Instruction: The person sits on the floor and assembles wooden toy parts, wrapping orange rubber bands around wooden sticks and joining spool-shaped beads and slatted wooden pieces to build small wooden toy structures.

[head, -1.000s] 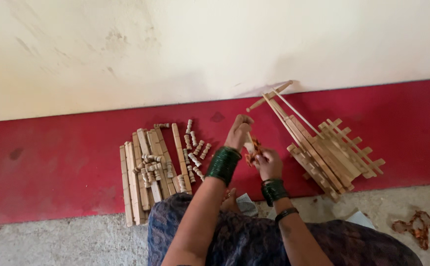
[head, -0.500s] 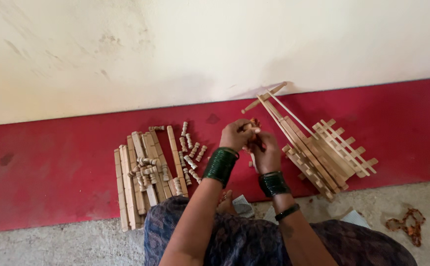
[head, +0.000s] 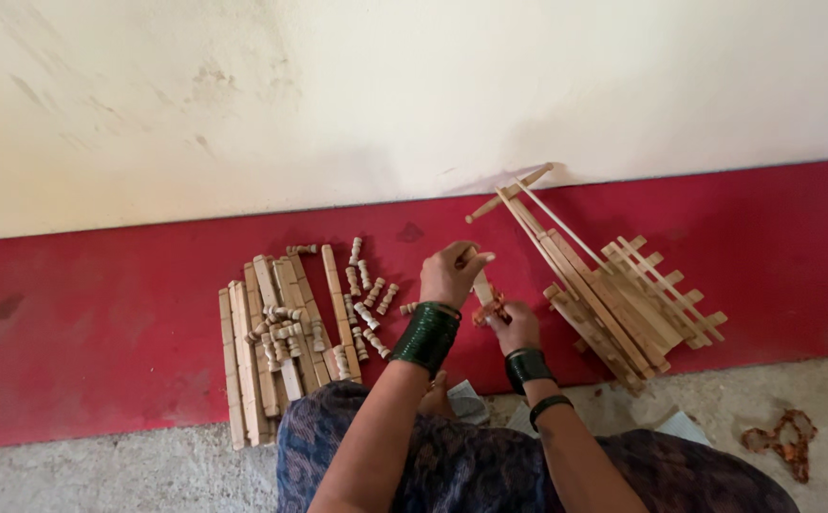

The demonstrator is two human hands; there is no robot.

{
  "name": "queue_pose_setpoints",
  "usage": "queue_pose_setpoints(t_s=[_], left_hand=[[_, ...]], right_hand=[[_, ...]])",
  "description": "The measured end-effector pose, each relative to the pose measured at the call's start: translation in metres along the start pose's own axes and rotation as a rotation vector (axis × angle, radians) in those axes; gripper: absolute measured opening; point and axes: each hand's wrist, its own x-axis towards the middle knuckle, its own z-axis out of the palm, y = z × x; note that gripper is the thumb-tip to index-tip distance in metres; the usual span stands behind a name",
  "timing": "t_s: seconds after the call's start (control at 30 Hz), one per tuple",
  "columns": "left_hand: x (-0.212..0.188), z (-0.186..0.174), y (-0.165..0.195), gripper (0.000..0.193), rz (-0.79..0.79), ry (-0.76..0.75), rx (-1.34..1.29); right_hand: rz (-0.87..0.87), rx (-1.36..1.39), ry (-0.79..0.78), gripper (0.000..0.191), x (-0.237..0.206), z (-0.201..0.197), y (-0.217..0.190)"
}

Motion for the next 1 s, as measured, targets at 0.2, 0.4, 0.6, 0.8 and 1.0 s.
queue_pose_setpoints(t_s=[0.2, 0.4, 0.6, 0.8, 1.0], left_hand=[[-0.003, 0.016, -0.001, 0.032, 0.125, 0.04, 0.024], [0.004, 0.022, 0.001, 0.031, 0.189, 0.114, 0.108], [0.001, 0.011, -0.002, 0.031, 0.083, 0.058, 0.065], [0.007, -0.007, -0.028, 0.03, 0.172, 0.091, 0.133], [0.006, -0.01, -0.025, 0.038, 0.143, -0.041, 0.147]], right_hand=[[0.18, 0.039, -0.092, 0.022, 0.011, -0.009, -0.023], [-0.186, 0.101, 0.2, 0.024, 0.042, -0.04, -0.085], [0.061, 0.231, 0.064, 0.024, 0.031, -0.027, -0.078], [0.043, 0.209, -0.041, 0.034, 0.01, 0.018, -0.007], [0.198, 0.145, -0.194, 0.019, 0.008, 0.012, -0.009]])
